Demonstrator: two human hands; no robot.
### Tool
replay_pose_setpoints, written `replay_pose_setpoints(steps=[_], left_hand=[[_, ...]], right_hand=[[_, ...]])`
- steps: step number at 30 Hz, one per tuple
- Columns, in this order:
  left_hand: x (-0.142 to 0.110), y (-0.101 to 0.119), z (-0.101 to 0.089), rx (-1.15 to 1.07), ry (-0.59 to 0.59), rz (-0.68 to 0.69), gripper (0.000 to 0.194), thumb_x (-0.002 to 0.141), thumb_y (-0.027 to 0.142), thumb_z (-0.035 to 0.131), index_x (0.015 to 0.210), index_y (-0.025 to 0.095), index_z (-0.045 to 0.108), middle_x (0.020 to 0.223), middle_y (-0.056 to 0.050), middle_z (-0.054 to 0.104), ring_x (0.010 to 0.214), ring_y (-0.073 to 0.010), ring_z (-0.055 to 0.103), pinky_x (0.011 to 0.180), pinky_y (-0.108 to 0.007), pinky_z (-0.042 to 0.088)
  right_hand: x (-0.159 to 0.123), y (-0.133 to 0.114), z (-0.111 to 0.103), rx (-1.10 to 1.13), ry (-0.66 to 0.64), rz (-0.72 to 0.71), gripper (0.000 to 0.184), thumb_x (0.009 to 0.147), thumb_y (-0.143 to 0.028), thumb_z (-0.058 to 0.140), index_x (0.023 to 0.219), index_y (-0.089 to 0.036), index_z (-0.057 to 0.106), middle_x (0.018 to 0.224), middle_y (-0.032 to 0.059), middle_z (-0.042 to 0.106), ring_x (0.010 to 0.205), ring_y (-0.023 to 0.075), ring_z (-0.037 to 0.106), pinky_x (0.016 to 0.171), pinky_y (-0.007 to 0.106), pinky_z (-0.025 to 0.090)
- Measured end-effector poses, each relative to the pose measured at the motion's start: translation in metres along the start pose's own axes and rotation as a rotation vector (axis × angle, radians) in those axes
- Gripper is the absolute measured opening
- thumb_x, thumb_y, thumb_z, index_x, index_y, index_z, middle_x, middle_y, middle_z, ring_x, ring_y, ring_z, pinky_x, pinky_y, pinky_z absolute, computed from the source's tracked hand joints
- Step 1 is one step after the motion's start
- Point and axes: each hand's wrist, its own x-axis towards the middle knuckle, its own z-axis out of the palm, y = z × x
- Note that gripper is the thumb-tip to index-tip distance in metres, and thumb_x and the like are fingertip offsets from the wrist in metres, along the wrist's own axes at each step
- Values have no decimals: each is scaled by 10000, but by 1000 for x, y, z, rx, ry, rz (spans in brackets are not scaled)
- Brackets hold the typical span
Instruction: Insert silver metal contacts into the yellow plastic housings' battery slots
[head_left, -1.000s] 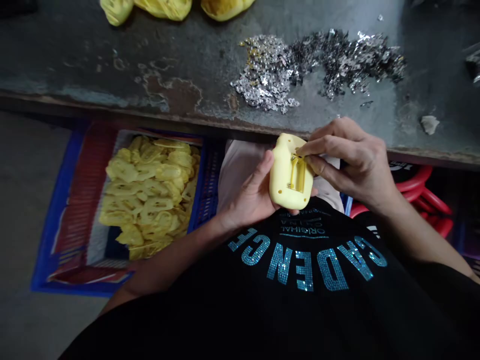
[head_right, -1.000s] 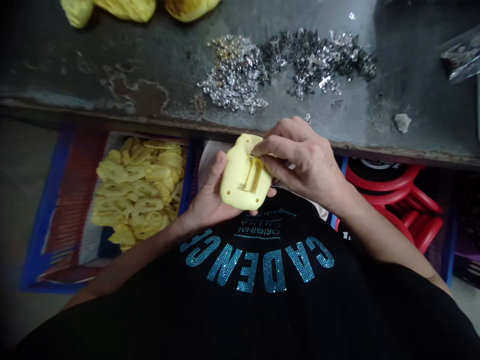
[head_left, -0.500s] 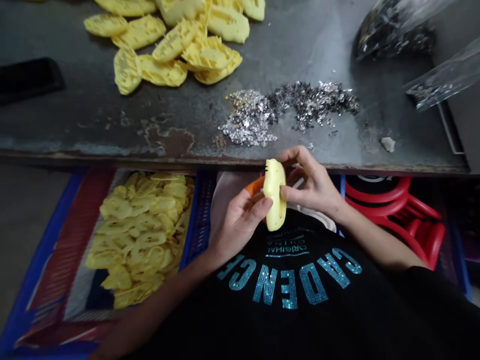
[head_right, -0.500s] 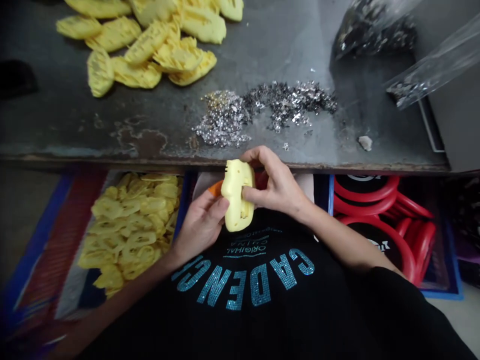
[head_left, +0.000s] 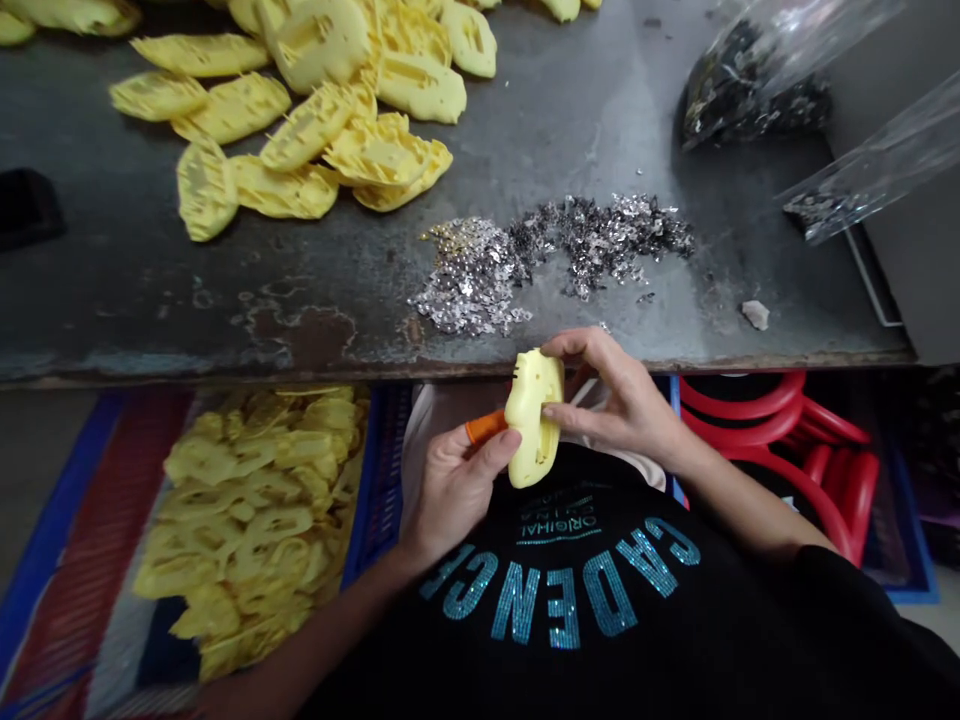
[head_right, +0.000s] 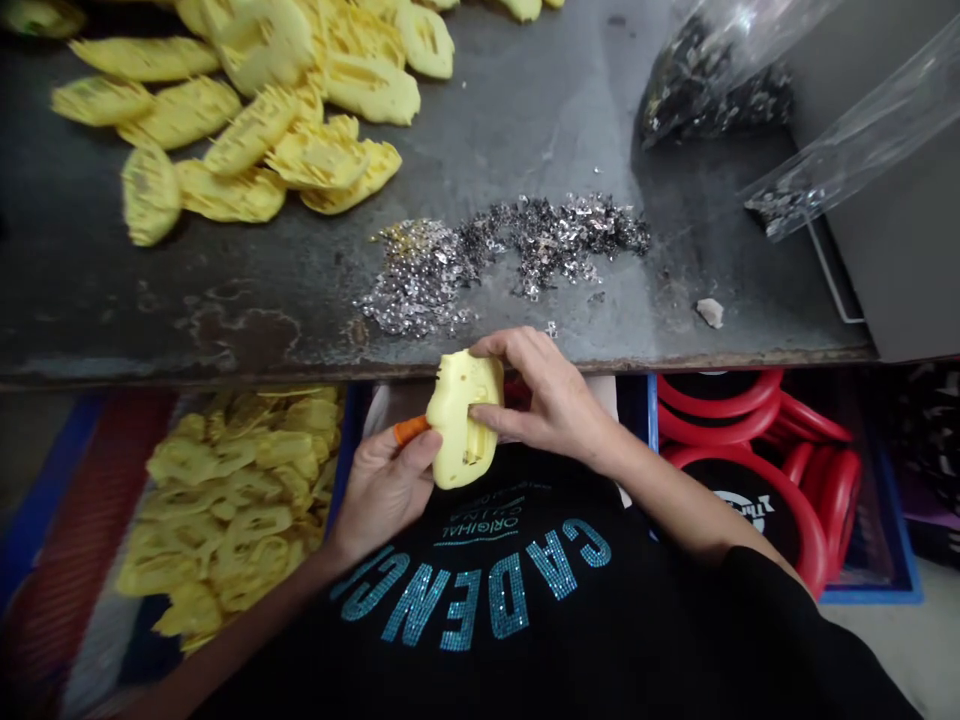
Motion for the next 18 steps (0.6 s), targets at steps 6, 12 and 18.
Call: replay_pose_setpoints(steps=[6,12,18], left_hand=[[11,14,7,-221,-73,-25,318,712,463,1159,911,317,959,985,-70,941,1195,-410,908,1070,-599,754],[16,11,-6,-259,-61,-40,308,743,499,1139,943,360,951,1106,-26,951,1303,-410,875,1109,-591,745],[16,19,-8,-236,-103,-35,514,825,529,1089,1250,334,875,1374,-69,906,1243,-381,891,1017,-502,766]], right_hand=[[32,37,-50,-544,169,134,99,1070,-302,726,1122,-269,803,1137,78,827,1066,283,737,950,452,554],[52,50,-40,-827,87,185,95,1069,-353,758,1065,-275,812,1090,94,835,1147,358,700,1012,512,486],[39,49,-53,-827,68,180,144,1098,-337,680,1052,-277,803,1070,88,820,1096,339,681,978,501,472]])
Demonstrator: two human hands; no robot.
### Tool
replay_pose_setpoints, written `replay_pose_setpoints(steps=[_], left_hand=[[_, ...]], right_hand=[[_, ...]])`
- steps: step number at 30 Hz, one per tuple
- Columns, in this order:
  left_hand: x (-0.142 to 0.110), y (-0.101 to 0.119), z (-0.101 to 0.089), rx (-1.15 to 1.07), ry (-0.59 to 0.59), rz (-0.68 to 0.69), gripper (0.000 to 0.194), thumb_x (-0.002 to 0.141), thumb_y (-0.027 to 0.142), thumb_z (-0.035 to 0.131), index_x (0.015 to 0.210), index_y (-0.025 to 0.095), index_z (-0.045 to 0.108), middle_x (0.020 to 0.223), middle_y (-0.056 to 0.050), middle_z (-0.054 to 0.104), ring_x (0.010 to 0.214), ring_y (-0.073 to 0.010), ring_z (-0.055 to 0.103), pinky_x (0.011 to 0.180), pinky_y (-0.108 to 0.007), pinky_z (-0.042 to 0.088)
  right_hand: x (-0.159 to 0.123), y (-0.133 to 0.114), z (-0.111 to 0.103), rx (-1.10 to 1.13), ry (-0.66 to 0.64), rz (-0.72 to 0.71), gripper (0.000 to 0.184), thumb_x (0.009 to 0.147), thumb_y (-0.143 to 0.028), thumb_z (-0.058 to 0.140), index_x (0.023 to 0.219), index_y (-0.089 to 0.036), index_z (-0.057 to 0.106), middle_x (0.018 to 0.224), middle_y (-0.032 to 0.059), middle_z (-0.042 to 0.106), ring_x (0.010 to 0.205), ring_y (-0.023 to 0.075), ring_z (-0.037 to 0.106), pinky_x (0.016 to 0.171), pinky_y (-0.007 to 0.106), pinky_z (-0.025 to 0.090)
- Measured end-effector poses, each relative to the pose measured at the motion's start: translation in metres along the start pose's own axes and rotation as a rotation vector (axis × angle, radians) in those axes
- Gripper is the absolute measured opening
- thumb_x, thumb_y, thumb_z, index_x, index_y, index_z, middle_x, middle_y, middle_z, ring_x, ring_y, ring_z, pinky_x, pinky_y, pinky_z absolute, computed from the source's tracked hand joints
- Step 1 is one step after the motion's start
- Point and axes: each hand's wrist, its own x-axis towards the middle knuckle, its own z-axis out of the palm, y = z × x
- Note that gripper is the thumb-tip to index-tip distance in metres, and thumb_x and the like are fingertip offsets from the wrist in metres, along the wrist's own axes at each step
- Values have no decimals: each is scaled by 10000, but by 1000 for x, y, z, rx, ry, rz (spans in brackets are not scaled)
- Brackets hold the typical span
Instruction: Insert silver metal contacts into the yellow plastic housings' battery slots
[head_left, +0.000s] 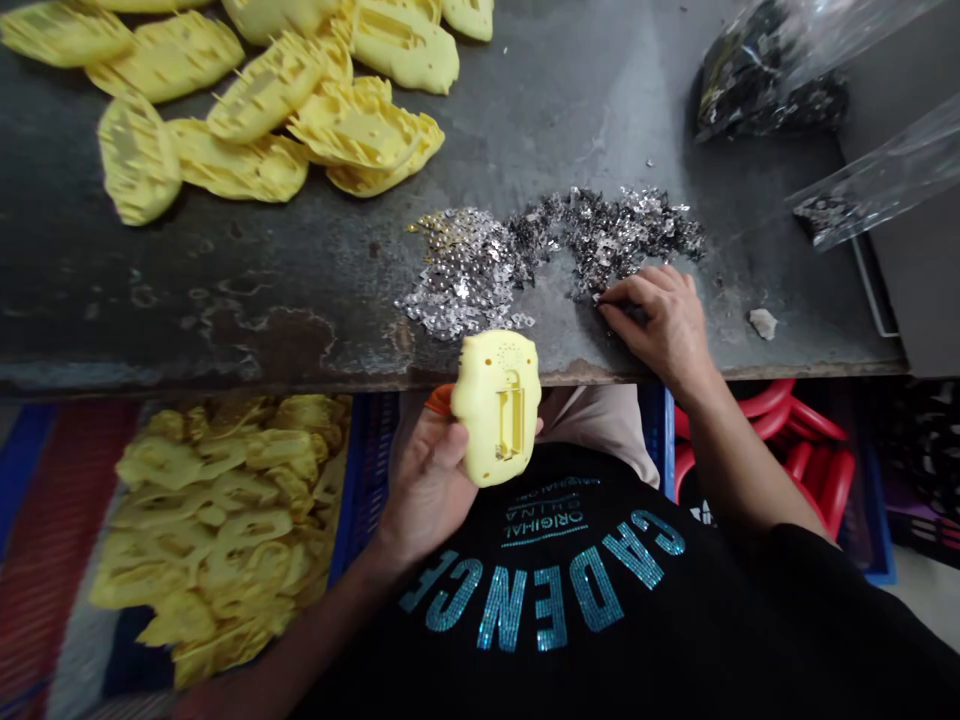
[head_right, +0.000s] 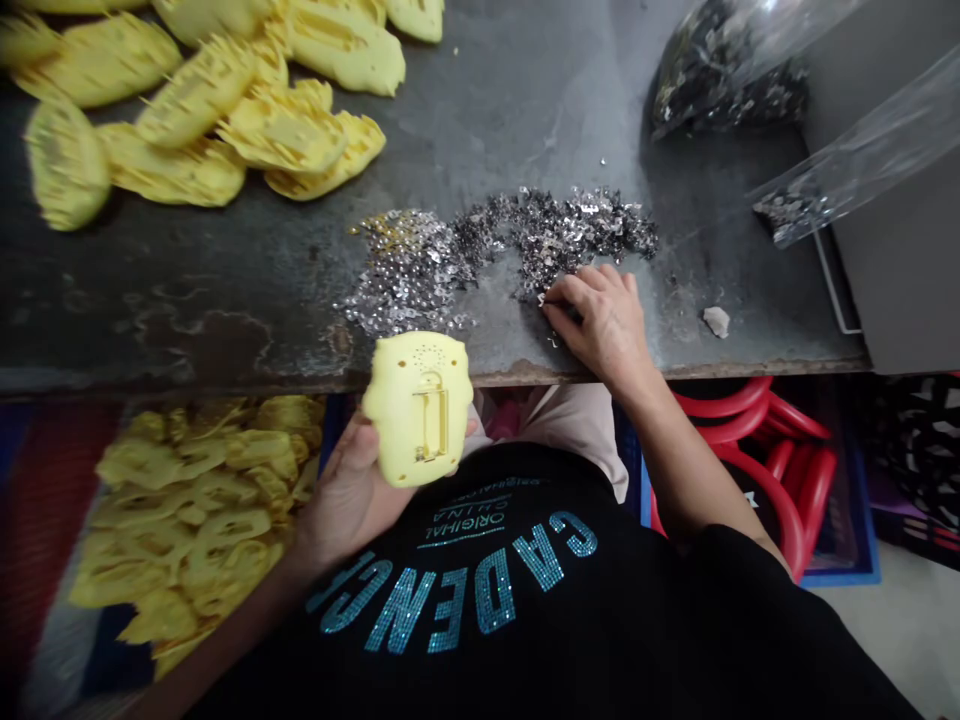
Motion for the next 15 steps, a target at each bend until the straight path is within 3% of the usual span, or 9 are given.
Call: replay_pose_setpoints(steps=[2,5,11,15], left_hand=[[0,4,2,10,-20,9,681,809,529,1095,1402,339,818,1483,-94,860,1281,-377,872,983,-457,766],[0,8,6,25,-46,-21,791,751,513,1113,1447,322,791,1549,-126,820,1377,-405,825,1019,-464,751],[-4,9,8,74,-70,-67,812,806,571,1054,1514,289,774,1410,-159,880,1256,-405,859,1107,-525,704],[-6,9,3,86,-100,-53,721,868,603,1003,1482,281,806,1442,-138,876,1227,-396,867,1071,-500,718]], right_hand=[[-6,6,-8,-37,16,8,153,1096,-345,672,1077,-282,810,1079,91,811,1104,348,673,978,512,471],[-6,4,-12,-78,50,-13,193,1115,-355,649,1183,-308,824,1165,94,809,1156,362,662,1003,541,475],[19,-20,4,-47,-59,-106,187,1117,-318,649,1168,-301,829,1185,110,788,1205,382,626,1087,602,475],[12,-23,3,-19,-105,-153,207,1131,-323,635,1082,-309,835,1100,92,787,1141,354,628,1078,577,483]])
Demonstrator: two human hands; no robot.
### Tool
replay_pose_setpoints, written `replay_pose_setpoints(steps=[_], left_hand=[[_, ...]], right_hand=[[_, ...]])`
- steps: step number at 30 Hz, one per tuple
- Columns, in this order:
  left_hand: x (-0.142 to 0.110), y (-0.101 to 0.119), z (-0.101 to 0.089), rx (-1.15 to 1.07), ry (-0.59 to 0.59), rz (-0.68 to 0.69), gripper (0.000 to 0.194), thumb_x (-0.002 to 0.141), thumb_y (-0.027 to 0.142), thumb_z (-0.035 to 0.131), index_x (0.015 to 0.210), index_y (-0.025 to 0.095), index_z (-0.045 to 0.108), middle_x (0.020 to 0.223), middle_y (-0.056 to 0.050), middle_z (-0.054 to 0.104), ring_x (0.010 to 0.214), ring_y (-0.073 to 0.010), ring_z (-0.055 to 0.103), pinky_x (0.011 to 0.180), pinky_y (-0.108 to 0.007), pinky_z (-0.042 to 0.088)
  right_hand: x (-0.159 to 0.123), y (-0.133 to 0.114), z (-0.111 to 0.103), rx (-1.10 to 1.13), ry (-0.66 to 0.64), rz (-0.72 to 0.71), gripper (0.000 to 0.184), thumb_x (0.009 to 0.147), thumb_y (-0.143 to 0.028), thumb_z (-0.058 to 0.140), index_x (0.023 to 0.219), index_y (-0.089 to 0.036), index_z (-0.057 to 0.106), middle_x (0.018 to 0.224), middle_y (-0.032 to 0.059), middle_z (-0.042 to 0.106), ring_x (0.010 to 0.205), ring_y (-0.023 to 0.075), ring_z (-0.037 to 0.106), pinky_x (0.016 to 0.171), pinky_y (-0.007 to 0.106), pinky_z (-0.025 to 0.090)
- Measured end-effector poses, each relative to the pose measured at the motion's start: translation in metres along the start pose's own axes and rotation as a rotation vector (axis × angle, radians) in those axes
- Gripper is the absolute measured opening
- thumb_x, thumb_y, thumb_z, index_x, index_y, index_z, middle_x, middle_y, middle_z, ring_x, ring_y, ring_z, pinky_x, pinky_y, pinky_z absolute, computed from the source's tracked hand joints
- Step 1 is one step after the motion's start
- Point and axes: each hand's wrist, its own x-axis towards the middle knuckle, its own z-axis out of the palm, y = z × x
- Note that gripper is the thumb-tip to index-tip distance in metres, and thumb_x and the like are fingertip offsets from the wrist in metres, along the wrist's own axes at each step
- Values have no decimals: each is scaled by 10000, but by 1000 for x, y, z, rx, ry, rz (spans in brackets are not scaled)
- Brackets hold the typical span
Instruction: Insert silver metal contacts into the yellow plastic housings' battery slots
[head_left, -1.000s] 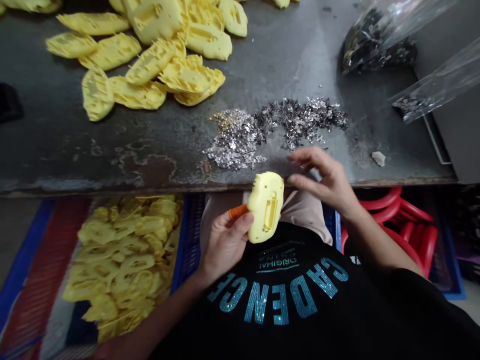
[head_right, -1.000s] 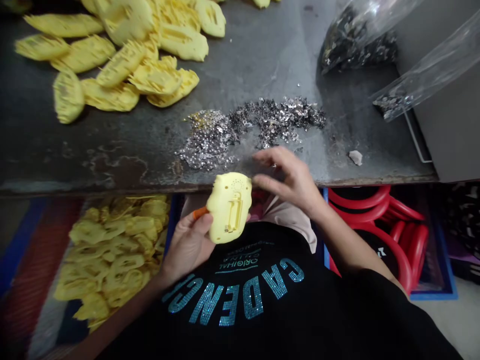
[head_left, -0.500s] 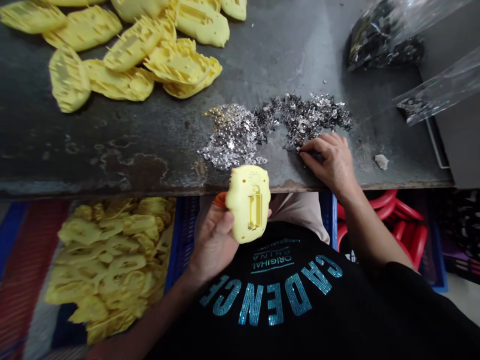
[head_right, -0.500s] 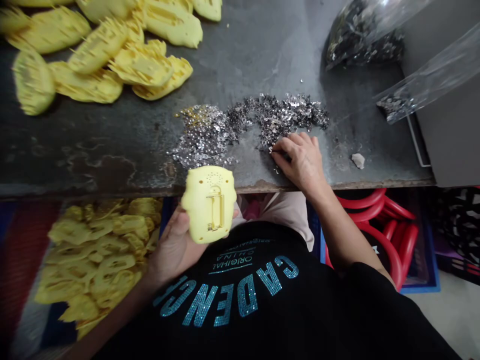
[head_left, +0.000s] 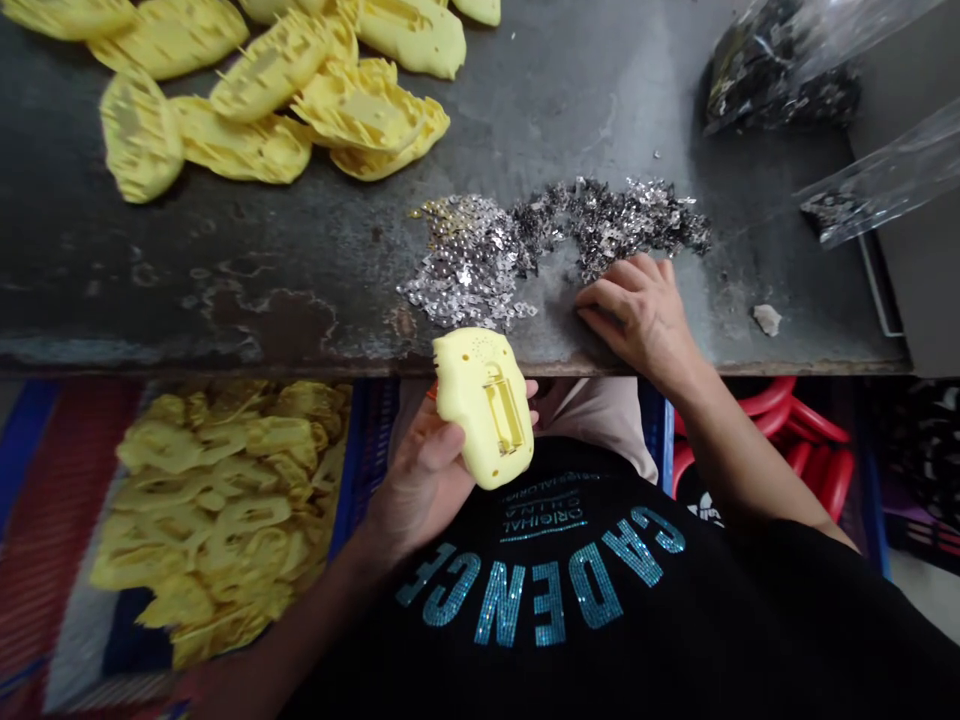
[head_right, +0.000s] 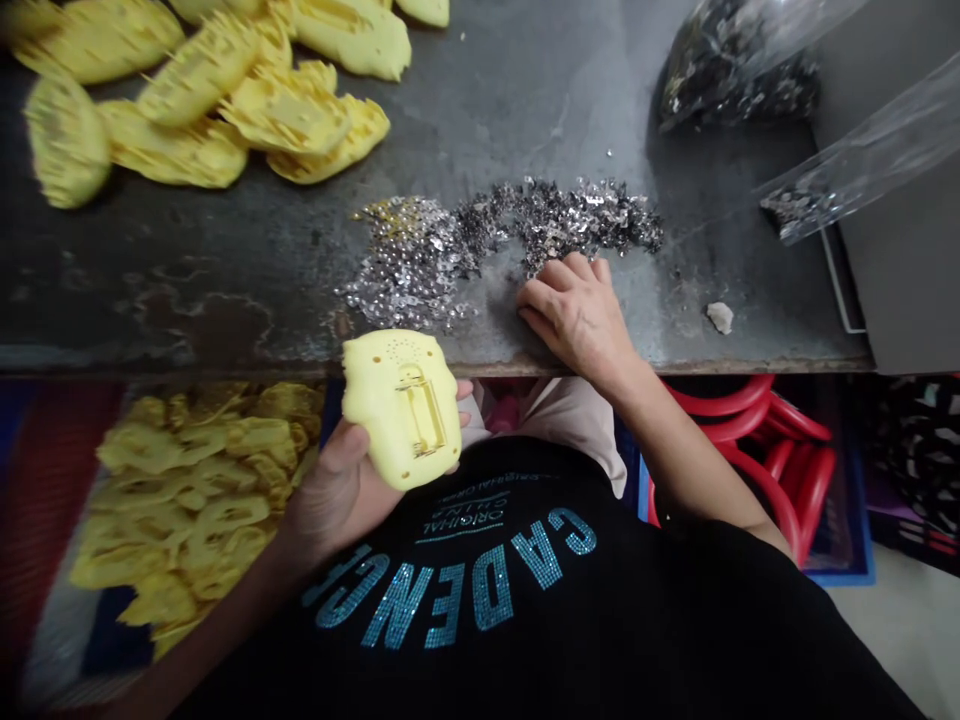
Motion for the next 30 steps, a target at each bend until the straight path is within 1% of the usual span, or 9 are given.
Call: replay_pose_setpoints(steps=[3,5,8,10,15,19,24,27,30], left_hand=[[0,1,0,-6,-29,26,624,908,610,967,1425,290,830,1411,-105,892,1213,-369,871,1055,-460,728],[0,2,1,-6,-27,29,612,896,601,978,1397,280,838,1401,-104,897,1224,-359,865,1064,-443,728],[2,3,4,2,-37,26,639,875,573,994,1408,263,827,1414,-117,893,1202,-347,870,1074,-444,727],[2,3,6,2,-37,29,651,882,563,993,1434,268,817,1421,-119,890,1197,-352,876,1069,-452,730],[1,2,8,15,-16,50,624,908,589,970,1421,266,823,1413,-122,894,1315,-384,841,1088,-456,724],[-1,2,8,11,-25,41,640,901,613,973,1415,261,824,1407,-118,896,1258,-371,859,1080,-446,723],[1,-1,1,-50,-30,59,698,893,575,987,1456,206,799,1457,-191,865,1346,-403,828,1100,-492,729],[3,-3,-4,-85,-57,48,733,902,559,983,1500,192,771,1474,-210,855,1279,-368,858,1122,-506,723],[4,-4,-5,-94,-64,51,739,905,572,984,1495,180,771,1475,-210,854,1241,-340,869,1129,-487,720]], right_hand=[[-20,4,-10,118,24,-23,214,1124,-338,657,1184,-327,862,1058,65,802,1065,320,664,1028,529,511],[-31,8,-17,195,123,29,238,1118,-343,664,1255,-324,857,1050,53,819,1008,300,692,992,505,520],[-39,13,-22,193,229,102,196,1111,-338,668,1156,-301,855,1037,53,840,976,295,706,976,504,505],[-38,13,-20,140,187,94,184,1113,-342,672,1098,-299,850,1046,60,846,1030,316,706,994,520,487],[-19,7,-13,53,26,34,240,1147,-376,615,1147,-318,848,1136,82,828,1156,360,662,1062,570,463],[3,9,-12,28,-53,30,189,1106,-343,657,1073,-278,832,1113,112,810,1171,383,653,1081,596,483],[19,18,-15,-41,13,44,193,1108,-327,632,1154,-282,815,1105,114,818,1124,373,674,1067,595,513],[28,17,-11,-73,42,1,221,1129,-353,611,1166,-277,816,1148,118,806,1174,378,667,1092,600,513],[37,11,-5,-91,0,-31,192,1105,-327,641,1133,-248,814,1175,127,778,1217,393,652,1099,614,503]])
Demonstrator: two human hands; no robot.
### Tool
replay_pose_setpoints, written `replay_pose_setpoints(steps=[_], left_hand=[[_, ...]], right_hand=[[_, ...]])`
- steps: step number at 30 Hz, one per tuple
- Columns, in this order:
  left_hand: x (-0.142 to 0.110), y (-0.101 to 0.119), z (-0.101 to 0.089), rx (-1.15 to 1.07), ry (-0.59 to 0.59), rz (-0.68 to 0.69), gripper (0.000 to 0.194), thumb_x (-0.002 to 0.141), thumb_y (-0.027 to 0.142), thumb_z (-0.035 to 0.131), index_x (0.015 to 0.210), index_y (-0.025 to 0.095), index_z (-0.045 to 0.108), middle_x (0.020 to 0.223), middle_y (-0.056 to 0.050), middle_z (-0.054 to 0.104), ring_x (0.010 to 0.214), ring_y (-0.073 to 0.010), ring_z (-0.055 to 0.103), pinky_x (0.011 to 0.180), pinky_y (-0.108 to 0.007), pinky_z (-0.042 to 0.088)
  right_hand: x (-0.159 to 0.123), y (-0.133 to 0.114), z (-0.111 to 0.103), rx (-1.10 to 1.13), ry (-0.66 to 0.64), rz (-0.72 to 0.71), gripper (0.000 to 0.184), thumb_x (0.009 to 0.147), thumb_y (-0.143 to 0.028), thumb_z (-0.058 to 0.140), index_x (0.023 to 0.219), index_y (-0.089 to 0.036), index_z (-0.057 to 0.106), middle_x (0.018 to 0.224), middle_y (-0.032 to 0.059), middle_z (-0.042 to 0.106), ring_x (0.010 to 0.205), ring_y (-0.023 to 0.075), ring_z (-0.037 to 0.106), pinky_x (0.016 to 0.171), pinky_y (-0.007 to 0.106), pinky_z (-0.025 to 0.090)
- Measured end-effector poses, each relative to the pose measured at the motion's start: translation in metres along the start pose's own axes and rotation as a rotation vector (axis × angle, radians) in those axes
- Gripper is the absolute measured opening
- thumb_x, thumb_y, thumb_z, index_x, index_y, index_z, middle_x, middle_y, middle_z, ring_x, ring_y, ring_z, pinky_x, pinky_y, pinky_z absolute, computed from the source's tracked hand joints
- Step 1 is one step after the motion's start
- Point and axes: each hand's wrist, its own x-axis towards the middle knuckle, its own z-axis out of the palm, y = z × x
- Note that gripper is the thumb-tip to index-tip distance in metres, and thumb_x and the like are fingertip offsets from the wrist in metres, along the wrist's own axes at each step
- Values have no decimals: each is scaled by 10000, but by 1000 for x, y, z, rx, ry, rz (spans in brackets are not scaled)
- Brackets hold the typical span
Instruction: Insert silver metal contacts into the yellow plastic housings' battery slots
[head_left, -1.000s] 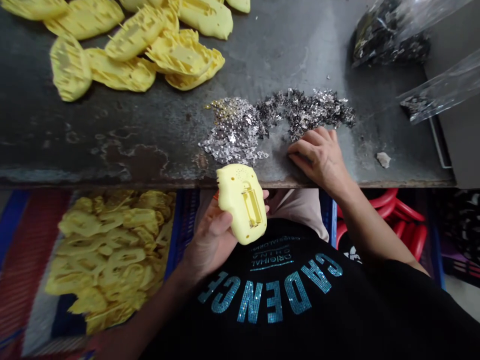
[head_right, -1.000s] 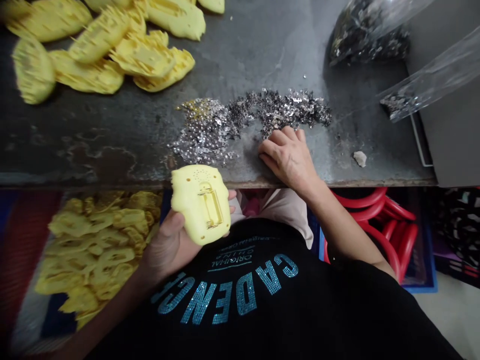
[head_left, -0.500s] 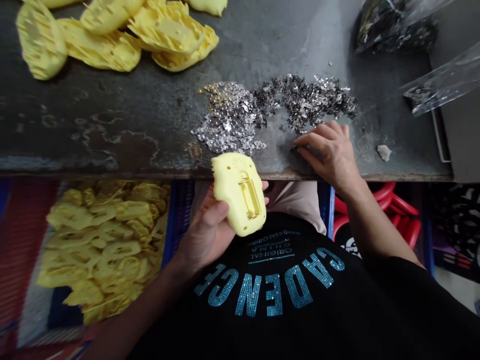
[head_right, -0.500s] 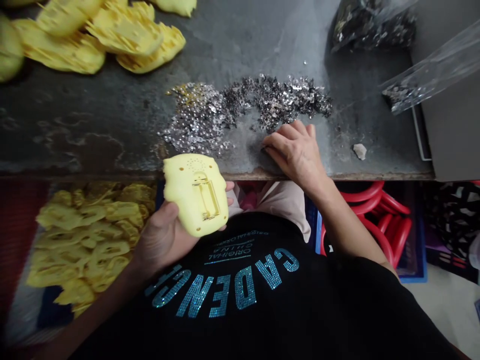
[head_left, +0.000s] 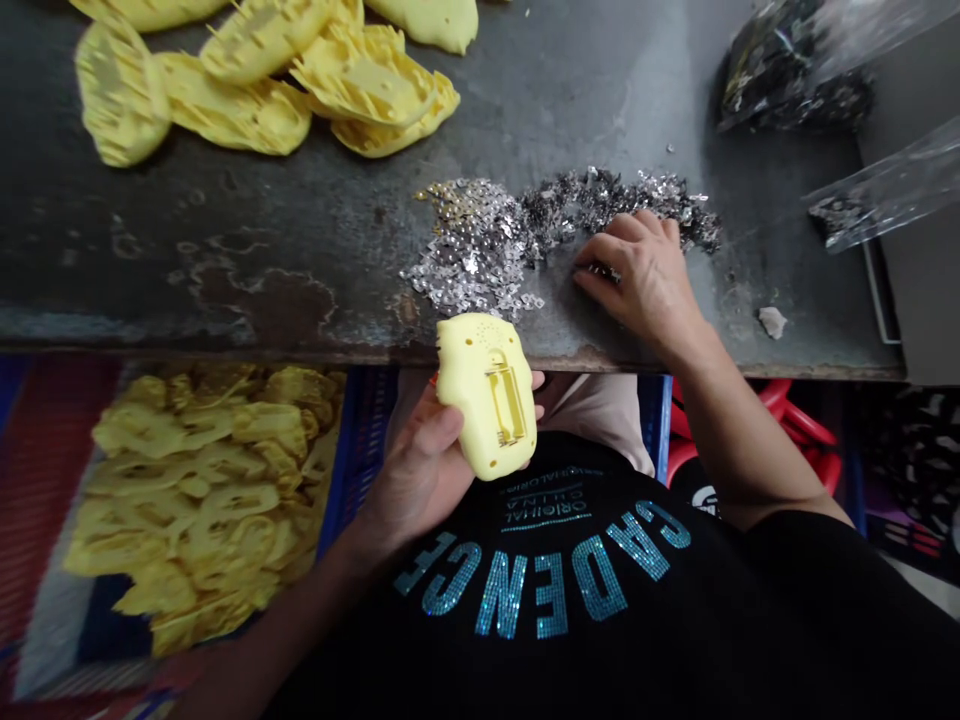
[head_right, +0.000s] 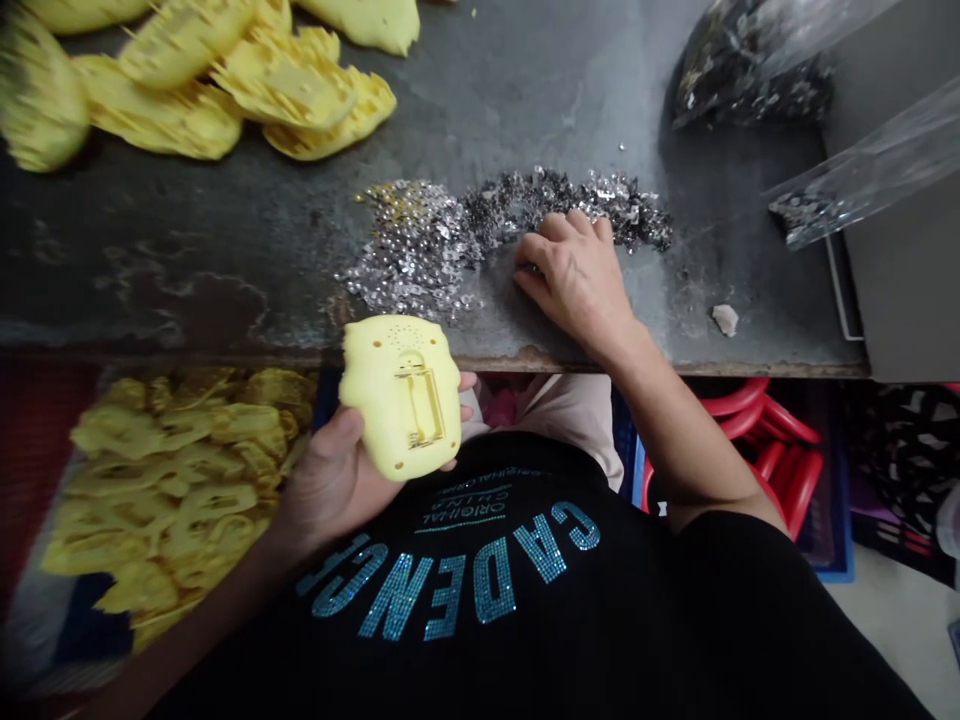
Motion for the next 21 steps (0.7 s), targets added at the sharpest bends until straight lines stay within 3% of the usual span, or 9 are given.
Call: replay_pose_setpoints(steps=[4,9,14,18,21], left_hand=[[-1,-1,-1,-9,-9,21,717,935,553,970,1520,200,753,1473,-194,858,1267,-336,863,1128,-483,721],[-3,-5,-3,-18,6,40,735,935,540,976,1540,202,731,1531,-198,828,1399,-400,807,1118,-529,727],[-6,-3,-3,-3,-17,65,710,972,549,941,1555,210,717,1475,-196,857,1188,-331,883,964,-414,760],[-6,-1,-6,7,-30,34,761,1009,583,879,1642,229,651,1514,-197,839,1165,-354,886,670,-322,735],[-6,-1,-8,-8,-42,33,783,1011,616,852,1659,230,638,1506,-202,839,1170,-370,878,633,-323,726]], right_hand=[[2,-14,2,-2,-27,-77,158,1098,-260,634,1074,-250,790,1136,101,740,1201,364,636,1104,595,493],[-14,-31,0,13,-49,-192,256,1172,-281,554,1044,-276,776,1037,65,736,1120,312,623,1093,545,497],[-31,-20,-3,113,75,-69,241,1167,-315,584,1217,-275,816,1044,71,781,1066,307,660,1013,521,505],[-30,-10,0,95,89,-8,203,1133,-334,633,1176,-288,826,1079,79,773,1165,358,664,1081,594,504],[-21,-14,4,65,80,6,210,1135,-337,623,1199,-290,818,1148,90,772,1233,379,648,1124,637,498]])
